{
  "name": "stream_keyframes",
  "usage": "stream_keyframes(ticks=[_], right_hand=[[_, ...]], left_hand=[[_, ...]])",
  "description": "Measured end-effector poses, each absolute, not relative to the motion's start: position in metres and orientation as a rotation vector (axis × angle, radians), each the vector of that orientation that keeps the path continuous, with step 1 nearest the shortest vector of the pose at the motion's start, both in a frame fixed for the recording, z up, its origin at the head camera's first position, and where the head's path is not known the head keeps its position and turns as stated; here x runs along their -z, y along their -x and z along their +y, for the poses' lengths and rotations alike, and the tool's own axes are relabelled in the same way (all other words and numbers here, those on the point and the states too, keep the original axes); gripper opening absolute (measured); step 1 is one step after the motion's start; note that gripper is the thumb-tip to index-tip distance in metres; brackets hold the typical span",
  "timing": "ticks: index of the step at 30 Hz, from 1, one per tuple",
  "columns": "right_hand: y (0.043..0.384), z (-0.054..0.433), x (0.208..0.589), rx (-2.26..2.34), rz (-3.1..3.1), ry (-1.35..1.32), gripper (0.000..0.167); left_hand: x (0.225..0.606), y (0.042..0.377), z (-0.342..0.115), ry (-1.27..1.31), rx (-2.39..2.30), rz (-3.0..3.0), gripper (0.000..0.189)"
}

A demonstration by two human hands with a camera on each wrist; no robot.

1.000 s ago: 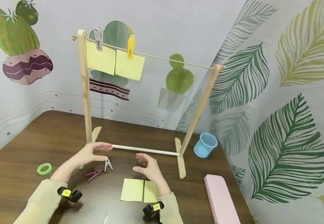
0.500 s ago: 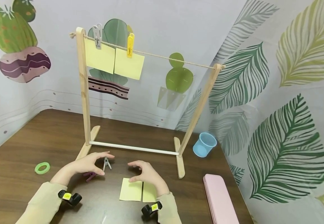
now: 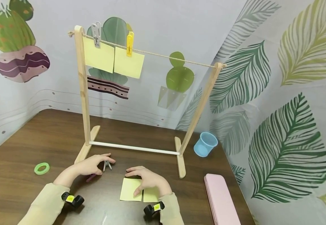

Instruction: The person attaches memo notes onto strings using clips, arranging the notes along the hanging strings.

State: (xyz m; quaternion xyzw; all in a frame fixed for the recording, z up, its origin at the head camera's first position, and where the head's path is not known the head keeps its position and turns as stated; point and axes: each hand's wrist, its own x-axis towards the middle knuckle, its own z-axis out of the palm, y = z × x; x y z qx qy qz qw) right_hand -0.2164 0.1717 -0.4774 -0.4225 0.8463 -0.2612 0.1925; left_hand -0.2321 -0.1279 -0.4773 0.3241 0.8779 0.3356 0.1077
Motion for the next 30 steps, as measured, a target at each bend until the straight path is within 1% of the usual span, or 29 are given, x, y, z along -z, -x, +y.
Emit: stream_keyframes(ticks=[3,6,12,17,25,30], right_hand=[[0.215,0.172,0.476,0.695,2.362,1.205,0.083],[0.215,0.171,0.475,0.664,2.379,1.207,0.084],[0.215,0.170,0.476,0.661,2.425,1.220,0.081],[0.216,0.169,0.480,0.695,2.456,1.185,0.078],[0.215,0.168,0.480,0.715,2.536,1.175,0.071],[0.216,0.171,0.482,0.728,2.591,1.112,0.073]], left_hand=[[0.477,0.231,-0.127,-0.943,-0.980,2.591,0.060],[0.476,0.231,-0.126,-0.943,-0.979,2.598,0.058],[0.478,0.232,-0.122,-0.968,-0.973,2.642,0.050],[0.478,0.232,-0.119,-0.929,-0.988,2.677,0.044],[0.478,0.231,-0.114,-0.873,-1.028,2.713,0.043],[0.482,0.231,-0.114,-0.864,-1.019,2.742,0.043]])
